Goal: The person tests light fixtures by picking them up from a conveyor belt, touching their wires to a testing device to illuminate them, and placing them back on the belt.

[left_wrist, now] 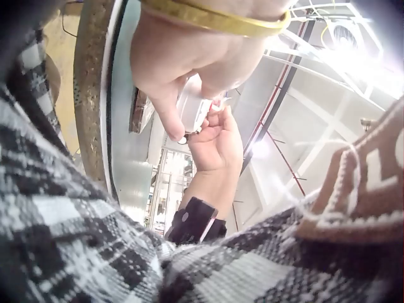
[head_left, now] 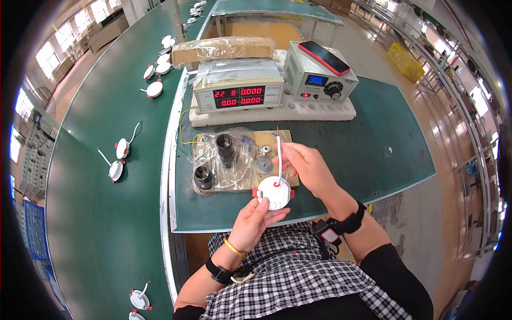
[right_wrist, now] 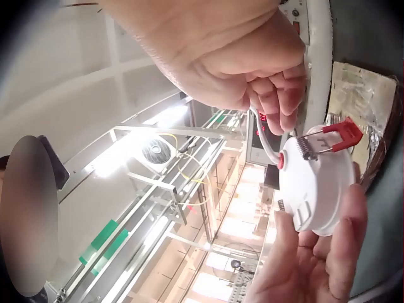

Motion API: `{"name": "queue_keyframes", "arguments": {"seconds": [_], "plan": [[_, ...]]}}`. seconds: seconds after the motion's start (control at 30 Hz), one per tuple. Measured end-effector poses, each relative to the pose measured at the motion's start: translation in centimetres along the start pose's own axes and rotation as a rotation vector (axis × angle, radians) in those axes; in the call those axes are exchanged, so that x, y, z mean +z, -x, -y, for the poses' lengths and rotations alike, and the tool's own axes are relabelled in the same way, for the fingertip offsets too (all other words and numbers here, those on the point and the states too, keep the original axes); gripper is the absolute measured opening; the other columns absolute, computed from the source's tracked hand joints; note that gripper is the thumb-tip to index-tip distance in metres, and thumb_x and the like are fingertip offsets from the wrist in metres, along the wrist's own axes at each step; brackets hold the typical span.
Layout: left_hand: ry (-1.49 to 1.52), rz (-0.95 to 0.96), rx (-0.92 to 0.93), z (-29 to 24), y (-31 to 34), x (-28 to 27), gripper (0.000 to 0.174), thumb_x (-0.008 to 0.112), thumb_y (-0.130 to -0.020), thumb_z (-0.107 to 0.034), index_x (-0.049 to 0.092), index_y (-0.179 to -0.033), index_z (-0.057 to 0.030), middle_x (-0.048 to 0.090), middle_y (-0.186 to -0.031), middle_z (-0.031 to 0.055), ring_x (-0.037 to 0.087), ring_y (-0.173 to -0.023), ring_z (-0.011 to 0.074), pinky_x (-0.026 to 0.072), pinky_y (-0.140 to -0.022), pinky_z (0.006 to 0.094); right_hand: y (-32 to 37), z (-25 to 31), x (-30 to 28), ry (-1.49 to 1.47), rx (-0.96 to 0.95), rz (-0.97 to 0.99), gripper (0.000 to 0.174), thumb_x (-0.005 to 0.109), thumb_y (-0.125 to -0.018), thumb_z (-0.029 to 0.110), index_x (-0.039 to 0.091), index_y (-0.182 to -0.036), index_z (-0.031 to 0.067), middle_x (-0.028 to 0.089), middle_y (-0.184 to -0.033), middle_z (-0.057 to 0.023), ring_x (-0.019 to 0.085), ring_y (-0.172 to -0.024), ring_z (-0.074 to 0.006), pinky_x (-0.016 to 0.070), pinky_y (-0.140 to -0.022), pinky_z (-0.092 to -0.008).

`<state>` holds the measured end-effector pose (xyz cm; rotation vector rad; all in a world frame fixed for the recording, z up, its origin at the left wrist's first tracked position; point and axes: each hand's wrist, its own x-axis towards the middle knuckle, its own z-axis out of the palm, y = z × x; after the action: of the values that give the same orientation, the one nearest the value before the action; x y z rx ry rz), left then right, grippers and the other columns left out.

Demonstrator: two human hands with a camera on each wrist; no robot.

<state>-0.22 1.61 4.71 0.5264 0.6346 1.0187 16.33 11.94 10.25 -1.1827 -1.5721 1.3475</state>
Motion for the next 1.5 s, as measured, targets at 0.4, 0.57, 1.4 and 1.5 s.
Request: {"name": "queue_keyframes", "arguments": {"seconds": [0.4, 0.57, 1.4, 1.5], "plan": [[-0.079, 0.002, -0.172, 2.7, -1.6, -1.1, 0.039, 0.046, -0.099, -0.025, 0.046, -0.123, 0.0056, 0.057, -0.119, 0.0162, 0.061, -0.106, 0.0266, 0.0504, -0.093, 0.0347, -1.8, -3.7, 0.4, 0.874, 0.018, -0.006, 0.027, 0.053, -0.080, 0.024, 0.067, -0.074, 0.0017, 0.064, -0.074, -0.0212, 0.064, -0.073, -0.0386, 0.0510, -0.069, -0.0472], [-0.054, -0.030, -0.185, 2.6, -1.6, -1.2, 0.039, 0.045, -0.099, -0.025, 0.045, -0.125, 0.0052, 0.057, -0.120, 0.0162, 0.060, -0.107, 0.0279, 0.0510, -0.092, 0.0348, -3.0, -4.1, 0.9, 0.932, 0.060, 0.030, 0.026, 0.053, -0.078, 0.023, 0.068, -0.075, 0.0021, 0.064, -0.075, -0.0211, 0.064, -0.074, -0.0385, 0.0514, -0.071, -0.0465], [0.034, -0.023, -0.198, 4.1, -0.9, -2.1, 0.040, 0.044, -0.100, -0.027, 0.047, -0.124, 0.0049, 0.057, -0.121, 0.0143, 0.061, -0.105, 0.0250, 0.0518, -0.090, 0.0323, -2.9, -4.7, 1.2, 0.972, 0.067, 0.096, 0.029, 0.055, -0.080, 0.027, 0.069, -0.078, 0.0019, 0.064, -0.075, -0.0213, 0.065, -0.074, -0.0369, 0.0507, -0.069, -0.0450], [-0.153, -0.105, -0.178, 2.1, 2.6, -3.9, 0.035, 0.051, -0.097, -0.023, 0.050, -0.122, 0.0010, 0.060, -0.114, 0.0137, 0.064, -0.098, 0.0229, 0.0539, -0.086, 0.0314, -1.3, -3.2, 1.7, 0.522, 0.101, 0.177, 0.041, 0.053, -0.090, 0.038, 0.068, -0.077, 0.0010, 0.059, -0.056, -0.0098, 0.059, -0.053, -0.0195, 0.0451, -0.053, -0.0334]]}}
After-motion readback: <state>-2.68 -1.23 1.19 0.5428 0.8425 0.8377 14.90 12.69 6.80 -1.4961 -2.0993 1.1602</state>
